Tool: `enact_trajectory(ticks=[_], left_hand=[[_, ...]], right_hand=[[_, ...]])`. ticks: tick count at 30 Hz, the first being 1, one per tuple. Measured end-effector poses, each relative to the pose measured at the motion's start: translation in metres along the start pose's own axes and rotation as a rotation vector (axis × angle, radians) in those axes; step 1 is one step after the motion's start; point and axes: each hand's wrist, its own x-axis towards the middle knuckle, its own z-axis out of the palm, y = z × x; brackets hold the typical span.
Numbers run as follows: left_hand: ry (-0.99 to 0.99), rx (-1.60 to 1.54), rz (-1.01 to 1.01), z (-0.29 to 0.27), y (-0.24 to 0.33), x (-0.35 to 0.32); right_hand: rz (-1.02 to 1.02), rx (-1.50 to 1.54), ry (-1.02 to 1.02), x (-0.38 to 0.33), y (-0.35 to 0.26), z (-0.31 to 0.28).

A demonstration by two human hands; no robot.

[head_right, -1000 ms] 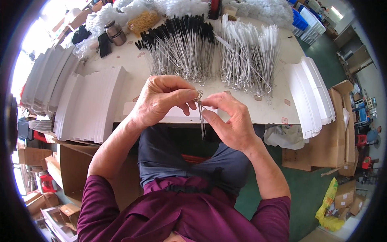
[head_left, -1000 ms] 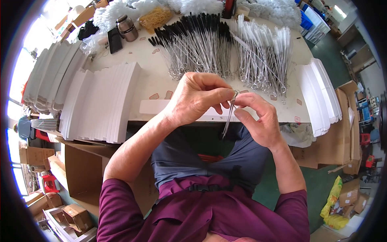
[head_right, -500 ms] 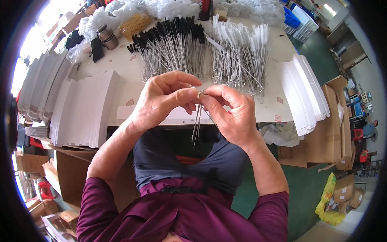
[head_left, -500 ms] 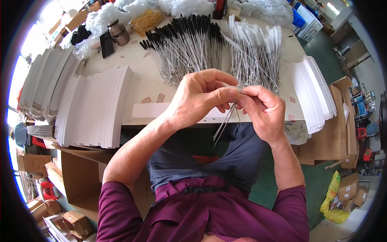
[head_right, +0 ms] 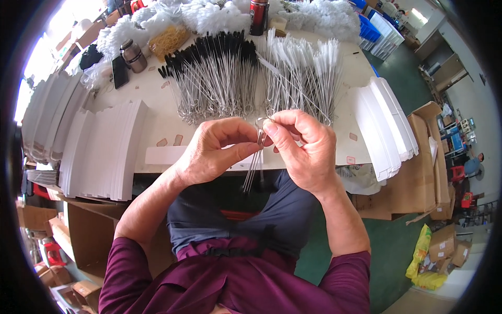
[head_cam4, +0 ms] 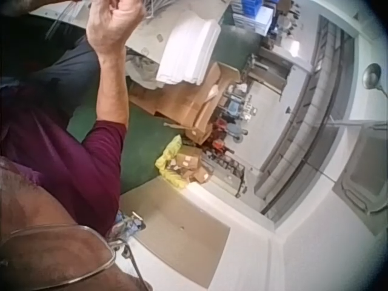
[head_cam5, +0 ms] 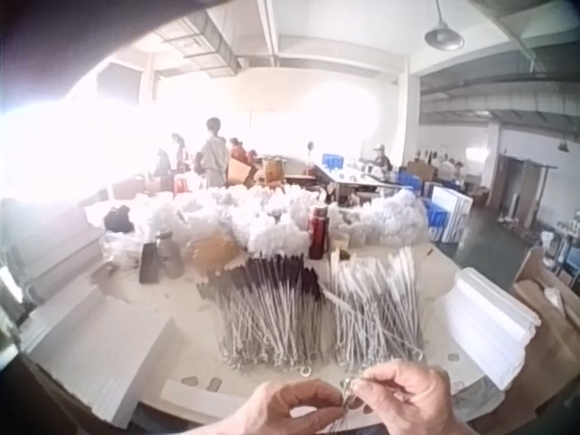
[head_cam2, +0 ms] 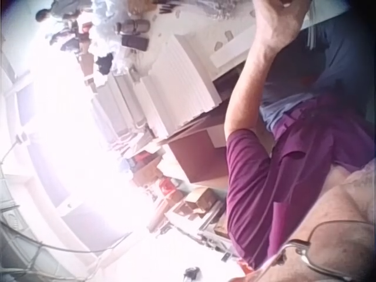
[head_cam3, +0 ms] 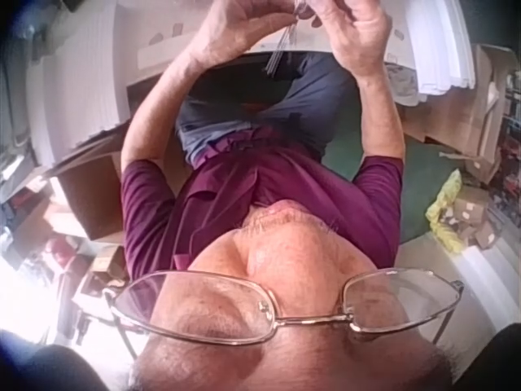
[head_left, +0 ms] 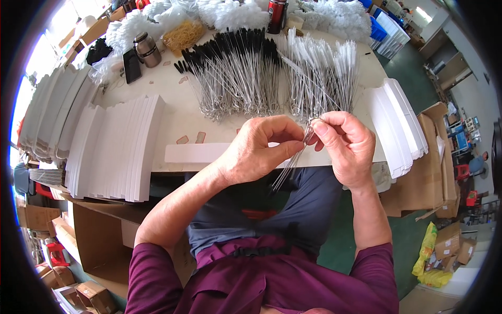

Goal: The person is bundling industrial brushes and packing them into cardboard boxes.

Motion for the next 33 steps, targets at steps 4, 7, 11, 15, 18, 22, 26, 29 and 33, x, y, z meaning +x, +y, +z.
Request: enact_trajectory(ticks=[4, 7, 11, 15, 18, 22, 26, 29, 33], left_hand=[[-0.077, -0.284, 0.072, -0.001, -0.013, 0.005], [-0.019, -0.262, 0.086, -0.001, -0.014, 0.005], [0.065, -0.161, 0.116, -0.001, -0.013, 0.001], [0.101, -0.083, 0.111, -0.003, -0.004, -0.003], [0.186, 0.063, 0.159, 0.002, 0.002, -0.004], [0.229, 0.293, 0.262, 0.004, 0.006, -0.007], [0.214, 0.258, 0.205, 0.004, 0.008, -0.008], [0.187, 0.257, 0.154, 0.004, 0.004, -0.009], [0.151, 0.293, 0.161, 0.004, -0.003, -0.009]], right_hand=[[-0.017, 0.002, 0.005, 0.002, -0.001, 0.000], [-0.031, 0.018, -0.002, 0.005, 0.000, -0.002], [-0.026, 0.025, -0.007, 0.005, 0.002, -0.003], [-0.032, 0.083, -0.012, 0.004, 0.003, -0.001], [-0.018, 0.117, -0.022, 0.003, 0.004, -0.002], [-0.031, 0.015, -0.001, 0.003, 0.004, -0.001], [-0.139, -0.115, 0.007, 0.004, 0.013, -0.004], [-0.084, -0.024, 0.025, 0.004, 0.009, -0.002], [-0.057, 0.053, 0.007, 0.002, 0.010, -0.001]])
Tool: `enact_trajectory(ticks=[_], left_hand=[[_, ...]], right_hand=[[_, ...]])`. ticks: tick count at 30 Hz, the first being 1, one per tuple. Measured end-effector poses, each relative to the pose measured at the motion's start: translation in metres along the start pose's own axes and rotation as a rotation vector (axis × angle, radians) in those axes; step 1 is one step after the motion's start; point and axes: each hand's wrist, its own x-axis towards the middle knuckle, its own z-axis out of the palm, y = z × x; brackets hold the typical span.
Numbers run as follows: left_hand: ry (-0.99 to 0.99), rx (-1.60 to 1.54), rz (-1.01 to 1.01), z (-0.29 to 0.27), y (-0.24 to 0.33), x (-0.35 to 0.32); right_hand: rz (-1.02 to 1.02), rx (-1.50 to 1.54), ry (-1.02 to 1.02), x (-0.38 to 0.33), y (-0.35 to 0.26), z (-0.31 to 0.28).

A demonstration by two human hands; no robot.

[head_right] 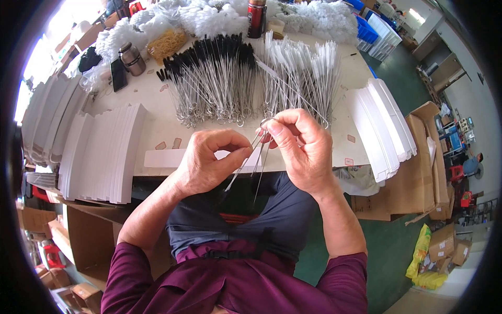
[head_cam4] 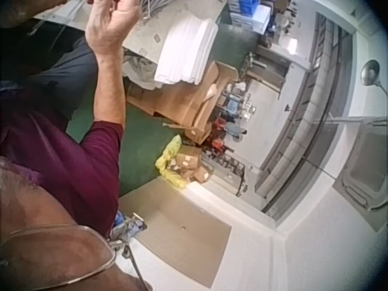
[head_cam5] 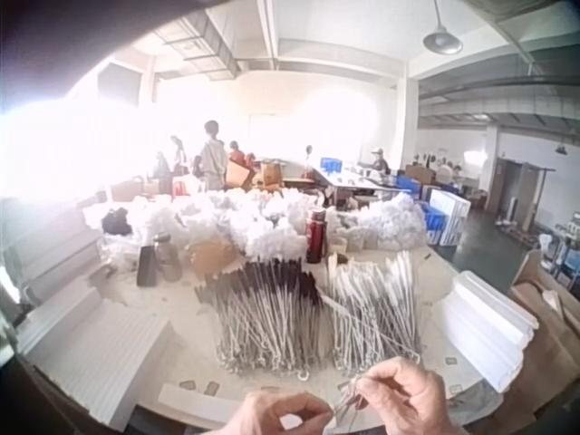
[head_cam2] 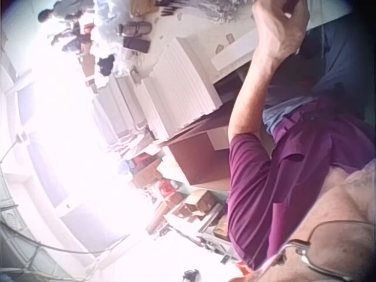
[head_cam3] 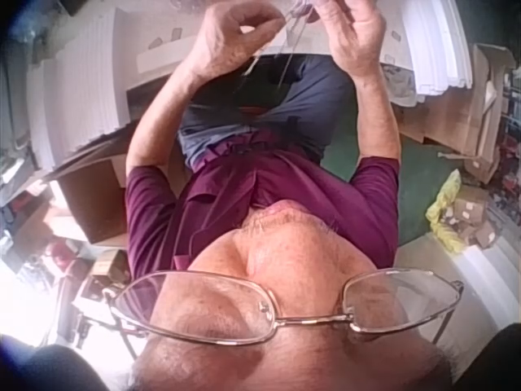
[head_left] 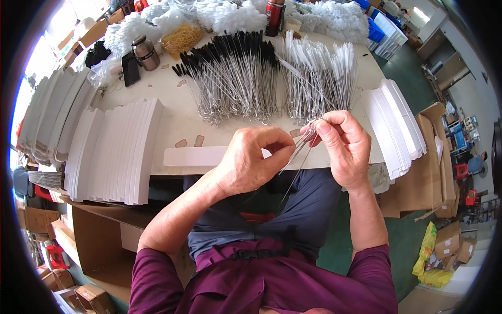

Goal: The person is bundling industrial brushes and packing them into cardboard boxes.

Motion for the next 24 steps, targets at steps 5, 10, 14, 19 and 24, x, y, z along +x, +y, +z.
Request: enact_trajectory(ticks=[5, 10, 14, 19, 24], left_hand=[[0.053, 0.048, 0.098, -0.005, 0.015, -0.002], [0.068, -0.034, 0.095, -0.009, 0.025, 0.005], [0.082, -0.059, 0.069, -0.006, 0.024, 0.002], [0.132, 0.004, 0.049, -0.002, 0.021, 0.000], [0.141, -0.071, -0.005, -0.003, 0.029, 0.001]], right_hand=[[0.054, -0.015, -0.106, -0.005, -0.004, -0.001], [0.114, 0.115, -0.103, -0.011, -0.001, 0.009], [0.142, 0.130, -0.084, -0.015, 0.004, 0.012], [0.169, 0.088, -0.076, -0.020, 0.005, 0.014], [0.177, 0.064, -0.074, -0.027, 0.012, 0.015]])
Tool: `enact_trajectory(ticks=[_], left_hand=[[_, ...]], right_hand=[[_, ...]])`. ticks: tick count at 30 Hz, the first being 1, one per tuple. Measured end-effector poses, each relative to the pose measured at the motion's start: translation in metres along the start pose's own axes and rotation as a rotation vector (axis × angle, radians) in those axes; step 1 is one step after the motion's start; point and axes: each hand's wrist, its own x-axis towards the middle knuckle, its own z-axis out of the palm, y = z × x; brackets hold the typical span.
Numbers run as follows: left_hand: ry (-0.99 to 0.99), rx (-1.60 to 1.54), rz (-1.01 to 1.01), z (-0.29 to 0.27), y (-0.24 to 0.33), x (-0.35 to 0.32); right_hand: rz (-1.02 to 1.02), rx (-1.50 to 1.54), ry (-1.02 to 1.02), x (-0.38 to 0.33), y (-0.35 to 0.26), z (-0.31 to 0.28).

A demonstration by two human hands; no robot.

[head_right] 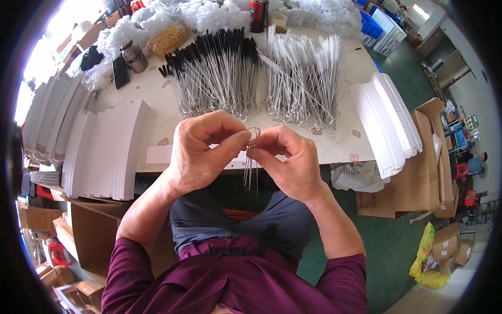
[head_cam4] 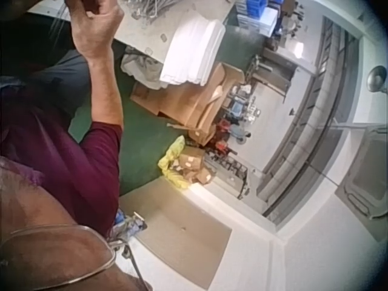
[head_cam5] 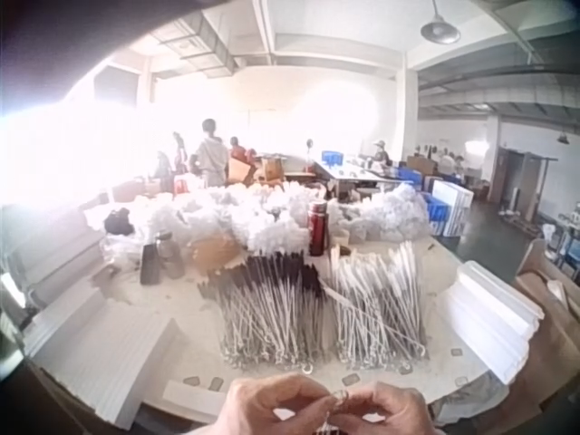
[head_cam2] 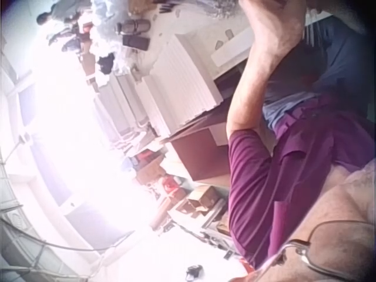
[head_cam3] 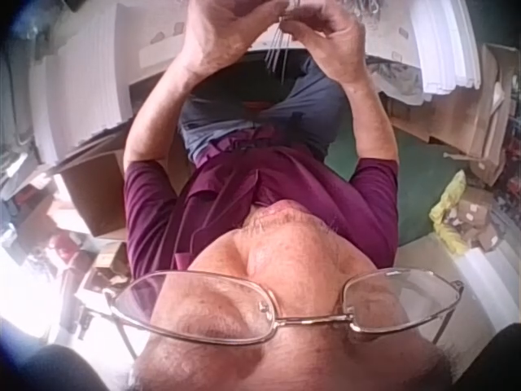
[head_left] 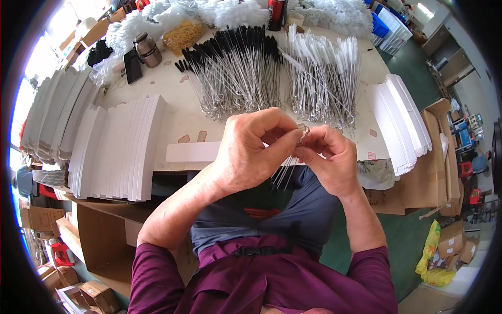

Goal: The person is bundling industrial brushes and packing them into cardboard boxes.

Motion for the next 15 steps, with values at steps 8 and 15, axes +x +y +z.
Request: enact_trajectory(ticks=[8, 15], left_hand=[[0.032, 0.124, 0.098, -0.003, -0.009, 0.001], [-0.020, 0.172, 0.153, -0.010, -0.012, 0.001]], right_hand=[[-0.040, -0.193, 0.004, -0.006, 0.002, -0.006], [-0.006, -0.289, -0.101, -0.012, -0.008, -0.011]])
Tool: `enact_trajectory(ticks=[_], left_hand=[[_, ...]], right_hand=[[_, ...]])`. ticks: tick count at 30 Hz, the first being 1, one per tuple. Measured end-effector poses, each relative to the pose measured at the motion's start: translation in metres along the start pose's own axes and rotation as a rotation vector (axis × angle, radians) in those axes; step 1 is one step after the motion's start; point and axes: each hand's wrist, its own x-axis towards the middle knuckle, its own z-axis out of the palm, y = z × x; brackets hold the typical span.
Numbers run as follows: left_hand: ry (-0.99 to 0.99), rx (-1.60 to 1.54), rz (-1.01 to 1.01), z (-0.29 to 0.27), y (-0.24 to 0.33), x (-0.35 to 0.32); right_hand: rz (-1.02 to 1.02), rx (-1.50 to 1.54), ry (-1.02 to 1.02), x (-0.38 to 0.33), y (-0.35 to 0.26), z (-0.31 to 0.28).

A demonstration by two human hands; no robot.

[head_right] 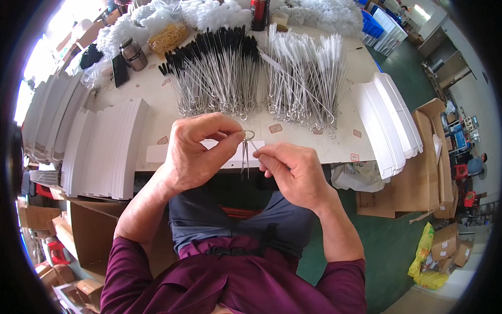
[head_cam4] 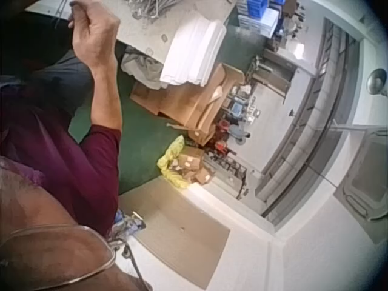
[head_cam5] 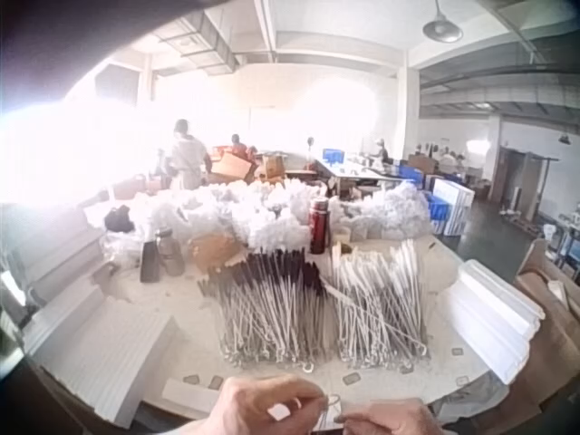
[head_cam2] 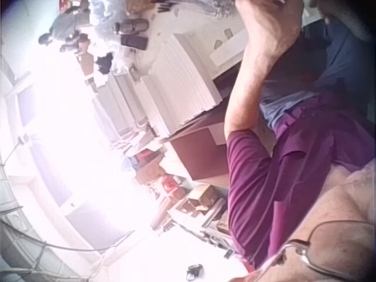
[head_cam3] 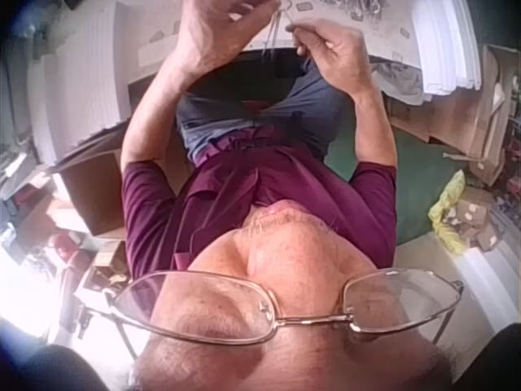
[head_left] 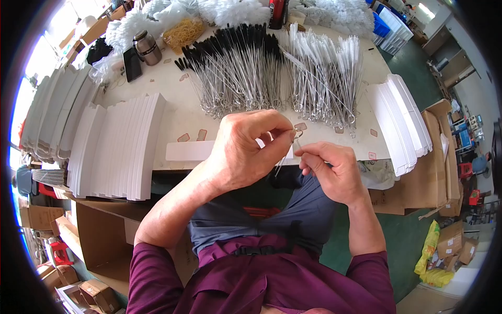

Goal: The person is bundling industrial brushes and packing them into cardboard boxes.

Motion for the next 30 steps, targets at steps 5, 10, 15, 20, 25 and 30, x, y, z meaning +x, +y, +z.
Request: enact_trajectory(ticks=[5, 10, 15, 20, 25, 30], left_hand=[[-0.043, -0.029, 0.062, -0.004, 0.001, 0.001], [-0.105, -0.256, -0.186, -0.006, 0.024, 0.001], [-0.145, -0.369, -0.210, -0.010, 0.029, 0.008], [0.016, -0.420, -0.161, -0.012, 0.018, 0.016], [0.101, -0.516, -0.315, -0.019, -0.014, 0.011], [0.123, -0.511, -0.387, -0.009, -0.042, 0.003]], right_hand=[[-0.033, -0.045, -0.089, 0.000, 0.010, -0.001], [-0.158, -0.095, 0.039, 0.011, 0.004, 0.008], [-0.129, 0.261, -0.092, 0.006, 0.015, 0.025], [0.084, 0.575, -0.142, -0.002, 0.021, 0.025], [0.279, 0.589, -0.108, -0.012, 0.024, 0.018], [0.412, 0.483, -0.161, -0.028, 0.041, 0.009]])
